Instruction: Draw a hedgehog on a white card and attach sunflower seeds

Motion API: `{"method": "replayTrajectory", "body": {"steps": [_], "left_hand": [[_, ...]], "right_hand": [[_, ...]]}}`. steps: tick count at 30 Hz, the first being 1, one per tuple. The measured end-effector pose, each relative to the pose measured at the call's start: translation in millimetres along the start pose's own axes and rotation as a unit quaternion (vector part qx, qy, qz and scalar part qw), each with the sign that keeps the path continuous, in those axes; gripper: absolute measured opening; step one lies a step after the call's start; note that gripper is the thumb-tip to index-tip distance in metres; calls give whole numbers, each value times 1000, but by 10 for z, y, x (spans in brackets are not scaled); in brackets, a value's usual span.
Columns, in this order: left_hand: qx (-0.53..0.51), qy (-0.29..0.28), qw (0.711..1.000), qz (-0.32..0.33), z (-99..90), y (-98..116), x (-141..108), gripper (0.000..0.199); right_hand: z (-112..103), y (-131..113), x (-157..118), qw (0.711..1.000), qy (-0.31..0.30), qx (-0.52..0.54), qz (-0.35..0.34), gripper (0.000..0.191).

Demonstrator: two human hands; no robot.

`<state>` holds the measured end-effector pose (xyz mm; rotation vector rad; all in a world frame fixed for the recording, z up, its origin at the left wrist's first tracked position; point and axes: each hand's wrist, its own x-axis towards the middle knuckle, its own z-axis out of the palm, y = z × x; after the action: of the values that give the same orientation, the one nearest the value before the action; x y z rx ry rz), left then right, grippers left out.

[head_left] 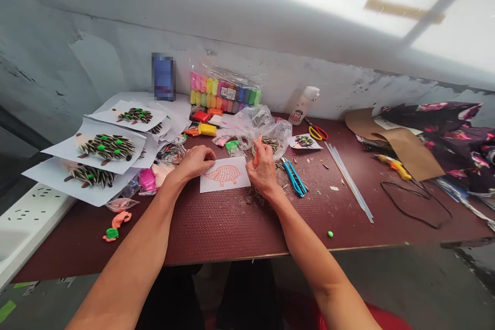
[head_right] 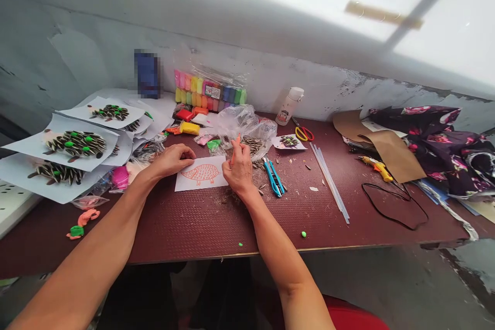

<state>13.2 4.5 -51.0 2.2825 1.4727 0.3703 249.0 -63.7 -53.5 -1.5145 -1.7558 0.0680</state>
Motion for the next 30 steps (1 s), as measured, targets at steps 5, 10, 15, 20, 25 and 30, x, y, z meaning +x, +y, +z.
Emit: {"method": "replayTrajectory", "body": {"steps": [5,10,15,20,25,30], "left_hand": [[-10,0,1000,-8,-6,14,-16,25],[-19,4,1000,-5,-1,5,-20,27],[-31,6,999,-6,8,7,-25,26],[-14,57,998,34,93,104,-29,23],[-28,66,994,87,211,192,-29,23],[-29,46,995,82,243,162,-14,25]], "right_hand": [[-46,-18,27,999,12,36,10,49],[-103,-34,52,988,-24,139,66,37],[-167,-51,95,964,-33,250,79,34],[-232,-50,99,964,-68,221,133,41],[-189,-99,50,964,-84,208,141,23],[-151,-154,18,956,-105,240,134,20]]}}
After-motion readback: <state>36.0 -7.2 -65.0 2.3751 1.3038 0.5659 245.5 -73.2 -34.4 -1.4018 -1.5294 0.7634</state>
